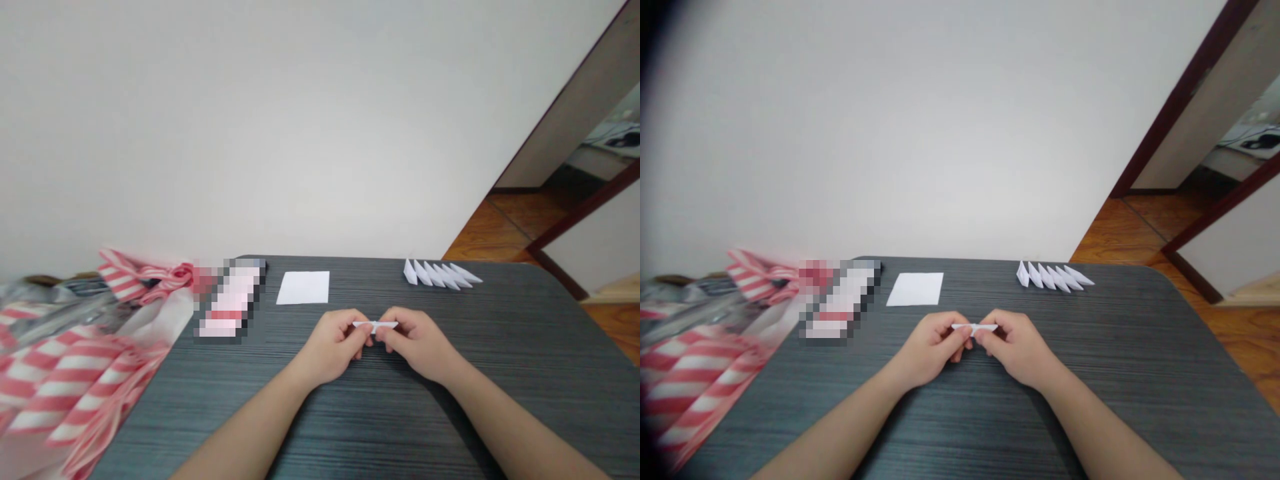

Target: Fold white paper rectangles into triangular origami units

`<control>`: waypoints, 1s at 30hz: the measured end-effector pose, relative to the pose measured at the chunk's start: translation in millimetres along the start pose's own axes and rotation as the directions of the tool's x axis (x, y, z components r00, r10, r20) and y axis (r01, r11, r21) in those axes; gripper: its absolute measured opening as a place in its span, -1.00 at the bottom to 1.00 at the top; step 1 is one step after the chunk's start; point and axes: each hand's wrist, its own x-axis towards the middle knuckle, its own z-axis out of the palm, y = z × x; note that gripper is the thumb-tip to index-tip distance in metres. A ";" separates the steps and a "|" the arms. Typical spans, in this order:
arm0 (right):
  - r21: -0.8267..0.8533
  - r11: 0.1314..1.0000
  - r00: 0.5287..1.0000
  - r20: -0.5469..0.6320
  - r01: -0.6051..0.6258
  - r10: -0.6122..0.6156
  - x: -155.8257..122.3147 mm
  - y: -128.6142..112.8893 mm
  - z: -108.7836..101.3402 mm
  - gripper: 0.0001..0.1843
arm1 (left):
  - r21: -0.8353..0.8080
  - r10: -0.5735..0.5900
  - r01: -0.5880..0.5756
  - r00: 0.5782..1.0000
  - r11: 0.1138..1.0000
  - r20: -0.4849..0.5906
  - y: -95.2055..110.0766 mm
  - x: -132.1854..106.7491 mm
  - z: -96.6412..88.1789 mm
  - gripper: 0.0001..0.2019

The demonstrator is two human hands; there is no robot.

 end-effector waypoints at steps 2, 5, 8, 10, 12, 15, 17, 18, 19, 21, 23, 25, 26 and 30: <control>-0.023 1.000 1.000 -0.010 -0.001 0.001 0.3 -1.7 -0.2 -0.81 | 0.023 0.006 -0.006 1.000 1.000 -0.003 1.7 -0.2 0.1 -0.72; -0.029 1.000 1.000 -0.021 0.002 -0.002 0.5 -4.9 -1.1 -0.79 | 0.051 0.010 -0.009 1.000 0.999 -0.020 3.9 0.1 1.4 -0.72; -0.043 0.999 1.000 -0.019 0.006 -0.006 0.6 -8.3 -2.6 -0.78 | 0.053 0.015 -0.014 1.000 0.999 -0.023 3.6 0.6 2.7 -0.73; -0.064 0.998 1.000 -0.008 0.011 -0.012 0.5 -10.4 -3.4 -0.78 | 0.052 0.016 -0.016 1.000 0.999 -0.016 2.4 0.7 2.9 -0.74; -0.095 0.995 1.000 0.006 0.022 -0.022 0.0 -12.1 -3.4 -0.77 | 0.072 0.021 -0.020 1.000 0.997 -0.011 1.7 0.5 2.4 -0.74; -0.131 0.991 1.000 0.015 0.028 -0.026 -0.9 -13.0 -2.4 -0.76 | 0.141 0.050 -0.049 0.999 0.989 -0.008 2.9 0.1 0.6 -0.72; -0.124 0.992 1.000 0.024 0.012 -0.009 -1.5 -12.2 -1.5 -0.75 | 0.176 0.073 -0.070 0.997 0.982 -0.011 4.3 0.1 -0.5 -0.72; -0.117 0.993 0.999 0.033 0.004 0.000 -1.6 -11.6 -1.1 -0.75 | 0.186 0.079 -0.075 0.997 0.980 -0.014 4.8 0.2 -0.8 -0.73; -0.111 0.994 0.999 0.043 -0.001 0.006 -1.8 -11.0 -0.9 -0.75 | 0.190 0.082 -0.077 0.996 0.979 -0.018 5.0 0.3 -1.0 -0.73; -0.108 0.994 0.998 0.059 -0.001 0.007 -1.9 -10.2 -0.9 -0.75 | 0.188 0.076 -0.070 0.997 0.980 -0.027 4.6 0.6 -0.7 -0.74; -0.116 0.993 0.998 0.058 0.012 -0.006 -1.9 -10.3 -1.3 -0.76 | 0.167 0.062 -0.055 0.997 0.984 -0.035 3.2 0.9 0.0 -0.73; -0.125 0.992 0.999 0.048 0.025 -0.019 -1.9 -10.8 -1.7 -0.75 | 0.123 0.037 -0.033 0.999 0.992 -0.032 1.3 1.2 0.9 -0.74; -0.128 0.991 0.999 0.045 0.028 -0.023 -1.9 -11.1 -1.8 -0.75 | 0.097 0.024 -0.022 0.999 0.995 -0.026 0.3 1.2 1.3 -0.74; -0.135 0.991 0.999 0.032 0.023 -0.019 -2.0 -10.8 -1.7 -0.77 | 0.033 -0.006 0.006 1.000 0.999 0.008 -3.3 1.1 1.5 -0.77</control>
